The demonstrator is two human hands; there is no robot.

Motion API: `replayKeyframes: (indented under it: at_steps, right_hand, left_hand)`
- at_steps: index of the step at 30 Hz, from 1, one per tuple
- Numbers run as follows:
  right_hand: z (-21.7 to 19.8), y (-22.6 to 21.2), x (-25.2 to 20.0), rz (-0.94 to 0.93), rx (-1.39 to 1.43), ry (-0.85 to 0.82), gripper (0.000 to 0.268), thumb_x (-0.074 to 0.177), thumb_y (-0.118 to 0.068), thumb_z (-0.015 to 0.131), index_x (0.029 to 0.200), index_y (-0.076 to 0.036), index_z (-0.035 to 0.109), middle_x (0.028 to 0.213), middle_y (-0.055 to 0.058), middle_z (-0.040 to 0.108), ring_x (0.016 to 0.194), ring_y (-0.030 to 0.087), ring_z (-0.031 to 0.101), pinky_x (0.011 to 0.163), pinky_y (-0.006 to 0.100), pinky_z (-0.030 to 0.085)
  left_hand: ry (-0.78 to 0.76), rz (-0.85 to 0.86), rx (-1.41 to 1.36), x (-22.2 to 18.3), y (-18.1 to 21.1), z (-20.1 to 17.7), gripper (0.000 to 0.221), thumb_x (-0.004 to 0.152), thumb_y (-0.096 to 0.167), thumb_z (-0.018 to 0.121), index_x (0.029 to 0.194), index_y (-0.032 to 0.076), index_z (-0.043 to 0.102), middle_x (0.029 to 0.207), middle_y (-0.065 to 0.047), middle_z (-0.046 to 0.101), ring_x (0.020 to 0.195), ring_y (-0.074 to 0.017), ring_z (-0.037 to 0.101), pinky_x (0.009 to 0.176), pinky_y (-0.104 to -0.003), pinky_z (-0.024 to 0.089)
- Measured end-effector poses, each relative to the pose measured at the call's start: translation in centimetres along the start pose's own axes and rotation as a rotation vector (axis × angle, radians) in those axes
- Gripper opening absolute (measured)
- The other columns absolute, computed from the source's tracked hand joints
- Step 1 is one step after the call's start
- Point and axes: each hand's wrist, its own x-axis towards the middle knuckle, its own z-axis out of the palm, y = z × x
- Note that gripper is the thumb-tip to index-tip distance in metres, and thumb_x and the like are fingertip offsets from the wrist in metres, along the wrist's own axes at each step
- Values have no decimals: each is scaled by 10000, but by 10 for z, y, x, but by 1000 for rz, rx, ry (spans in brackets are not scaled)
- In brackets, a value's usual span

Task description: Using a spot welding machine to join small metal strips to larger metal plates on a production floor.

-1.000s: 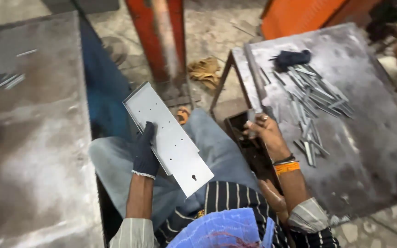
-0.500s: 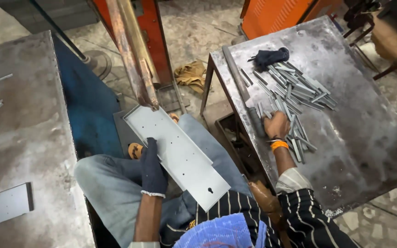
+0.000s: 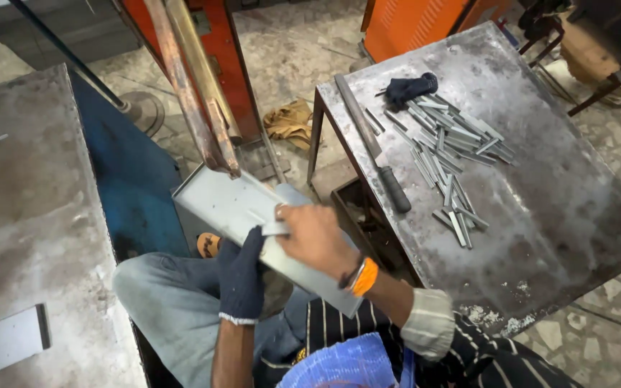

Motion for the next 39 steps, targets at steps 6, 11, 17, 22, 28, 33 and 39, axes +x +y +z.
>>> replayKeyframes:
  at_steps: [6,11,17,22,28,33,39]
  right_hand:
    - [11,-18,-6,-170,41,-43,303,825,-227,752,1073,-81,656,821,163,712,820,370,704,731,509,514]
    - [2,-32,-8,-174,284,55,238,927,-204,706,1064,-23,631,957,187,656,850,395,666,724,493,502]
    - [5,-51,-11,-223,153,238,81,945,-133,690,966,-57,675,965,119,634,914,345,649,793,444,520]
    - [3,-65,-22,-284,39,235,127,874,-98,714,998,-76,697,977,89,656,930,310,658,788,433,517]
    - [-5,-57,-13,-293,18,270,206,841,-117,730,1042,-97,691,1029,99,678,921,302,673,768,415,539]
    - [-35,-50,0,-155,44,254,404,769,-202,797,1115,-38,669,829,113,687,724,326,696,637,434,537]
    - [-40,-51,-6,-332,-56,211,402,913,-144,726,1291,-13,686,731,184,699,584,329,662,574,433,523]
  left_hand:
    - [91,18,-51,-8,15,-1,371,921,99,657,1260,-49,623,1152,-107,722,991,-187,680,849,-329,542]
    - [161,7,-89,-12,12,-4,370,908,82,670,1253,-49,638,1145,-124,722,974,-210,683,839,-339,545]
    - [176,129,-32,-23,28,6,357,911,83,685,1238,-56,643,1130,-124,726,962,-200,681,841,-337,546]
    - [199,197,58,-27,39,7,360,910,103,681,1239,-30,615,1124,-105,723,972,-180,680,851,-322,546]
    - [194,123,155,-33,45,-2,351,895,167,717,1154,-63,664,1047,-129,767,895,-206,717,791,-342,580]
    - [158,62,90,-36,60,-5,379,859,187,758,1141,-55,687,1006,-131,768,839,-190,712,741,-341,582]
    - [119,113,60,-40,81,9,379,828,146,790,1136,-44,676,1002,-130,767,835,-178,727,737,-323,600]
